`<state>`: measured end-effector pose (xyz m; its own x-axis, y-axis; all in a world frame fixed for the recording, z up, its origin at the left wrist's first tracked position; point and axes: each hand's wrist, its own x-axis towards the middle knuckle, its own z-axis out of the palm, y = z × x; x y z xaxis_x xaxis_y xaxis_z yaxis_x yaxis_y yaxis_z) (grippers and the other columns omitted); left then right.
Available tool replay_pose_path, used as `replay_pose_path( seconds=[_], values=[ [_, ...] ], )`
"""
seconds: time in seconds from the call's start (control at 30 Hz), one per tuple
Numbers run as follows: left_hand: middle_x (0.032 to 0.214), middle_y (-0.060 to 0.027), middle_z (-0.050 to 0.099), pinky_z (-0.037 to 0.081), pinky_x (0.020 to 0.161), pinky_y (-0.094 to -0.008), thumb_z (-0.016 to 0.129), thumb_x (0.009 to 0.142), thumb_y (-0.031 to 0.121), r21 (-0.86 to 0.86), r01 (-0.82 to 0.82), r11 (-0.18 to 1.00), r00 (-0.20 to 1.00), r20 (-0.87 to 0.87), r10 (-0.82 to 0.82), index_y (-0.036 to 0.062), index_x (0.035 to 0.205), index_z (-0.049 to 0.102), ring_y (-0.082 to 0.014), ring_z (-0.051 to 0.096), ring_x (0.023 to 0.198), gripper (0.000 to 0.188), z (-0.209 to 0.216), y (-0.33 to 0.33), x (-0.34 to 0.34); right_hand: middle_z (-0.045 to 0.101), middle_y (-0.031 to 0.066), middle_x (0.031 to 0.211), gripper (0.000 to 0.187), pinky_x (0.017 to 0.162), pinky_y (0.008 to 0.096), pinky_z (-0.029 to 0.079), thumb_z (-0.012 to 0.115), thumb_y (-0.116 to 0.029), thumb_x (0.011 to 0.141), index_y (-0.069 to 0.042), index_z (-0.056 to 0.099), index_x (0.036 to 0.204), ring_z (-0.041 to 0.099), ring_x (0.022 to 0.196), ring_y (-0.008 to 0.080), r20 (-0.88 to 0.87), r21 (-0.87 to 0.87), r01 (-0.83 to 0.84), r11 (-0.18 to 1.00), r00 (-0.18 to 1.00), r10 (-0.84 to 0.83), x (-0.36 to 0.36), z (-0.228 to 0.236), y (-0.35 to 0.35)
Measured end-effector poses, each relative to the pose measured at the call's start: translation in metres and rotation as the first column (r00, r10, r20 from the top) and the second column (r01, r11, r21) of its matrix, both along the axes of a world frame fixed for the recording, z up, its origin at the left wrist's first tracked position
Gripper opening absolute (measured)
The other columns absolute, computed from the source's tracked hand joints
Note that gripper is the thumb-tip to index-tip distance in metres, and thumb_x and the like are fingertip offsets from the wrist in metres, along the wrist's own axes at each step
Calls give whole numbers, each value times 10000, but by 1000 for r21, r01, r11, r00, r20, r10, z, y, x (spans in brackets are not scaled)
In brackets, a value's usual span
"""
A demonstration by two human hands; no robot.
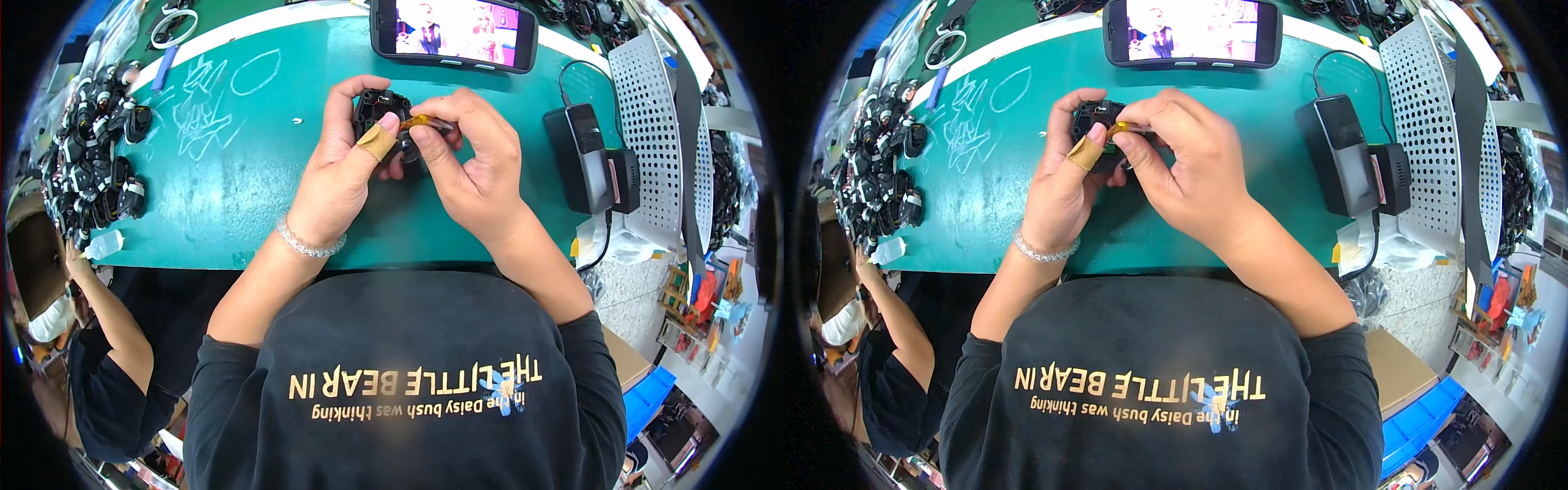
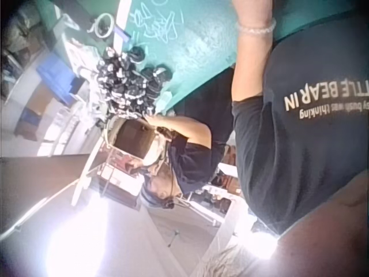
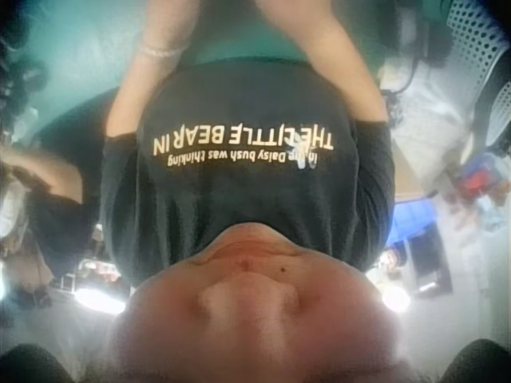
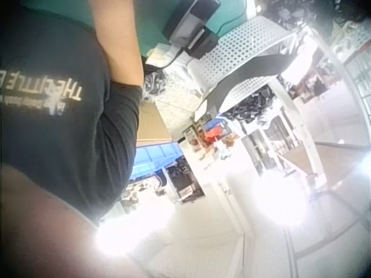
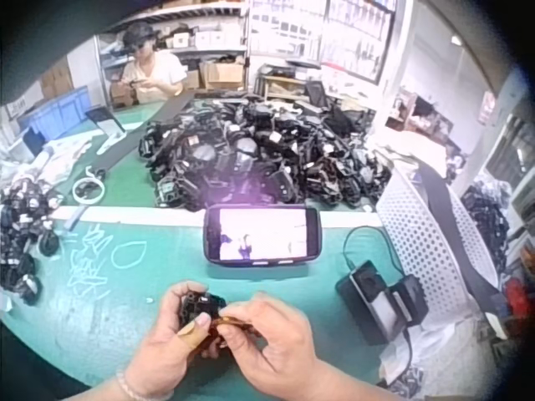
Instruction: The person assembles small electronic devices by inserting a battery into the casing and securing it with a black adhesive strip. They handle multiple units one at a time, picking them up from a pile on the table, performing the assembly, and placing them back down.
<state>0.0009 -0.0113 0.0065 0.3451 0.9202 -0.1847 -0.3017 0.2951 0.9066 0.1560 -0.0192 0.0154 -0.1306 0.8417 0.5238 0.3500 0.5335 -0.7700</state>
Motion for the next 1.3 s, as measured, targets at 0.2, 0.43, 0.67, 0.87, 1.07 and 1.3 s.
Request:
replay_pose_path(
  seconds=[0.2,0.43,0.67,0.87,1.07,1.3],
  values=[
    [962,-38,544,433,643,-234,501,947,218,19,29,999,998,57,-30,140,1262,322,-98,514,725,370,-2,-2,2,597,103,764,97,507,251,492,610,10,814,3,582,906,626,574,157,-10,-36,54,998,998,-55,-4,-5,1],
    [1031,-49,535,426,646,-238,496,950,198,43,31,999,988,148,-37,154,1253,294,-113,525,747,366,-8,1,3,597,100,756,86,484,254,487,610,4,810,0,575,889,616,554,166,-20,38,75,996,997,-74,-3,-10,4],
    [1136,-69,506,458,687,-251,546,931,208,63,-40,997,991,133,31,166,1231,273,-124,529,903,407,-10,0,5,591,108,745,104,527,319,464,636,-40,801,-14,560,868,603,593,235,-41,40,72,997,997,-70,-6,-19,3],
    [1178,-81,466,482,762,-267,586,910,232,149,-61,987,992,122,43,159,1214,243,-141,516,970,465,-13,-1,9,592,125,767,131,576,360,464,637,-83,814,-13,548,880,581,647,307,-79,26,29,999,997,-27,-10,-19,2],
    [1182,-97,455,482,802,-271,606,897,221,200,-101,975,992,95,84,146,1209,236,-150,517,993,490,-19,-1,9,591,125,819,154,612,342,468,636,-102,826,-8,567,927,578,693,292,-124,-13,-28,1000,992,26,-11,-20,3],
    [1178,-96,453,466,862,-315,607,887,150,70,-48,996,980,197,34,137,1205,232,-176,514,1022,492,-12,4,6,584,100,839,177,596,294,465,643,-52,810,-3,578,967,564,672,205,-221,-123,-100,987,973,71,-11,-21,1]
  ],
)
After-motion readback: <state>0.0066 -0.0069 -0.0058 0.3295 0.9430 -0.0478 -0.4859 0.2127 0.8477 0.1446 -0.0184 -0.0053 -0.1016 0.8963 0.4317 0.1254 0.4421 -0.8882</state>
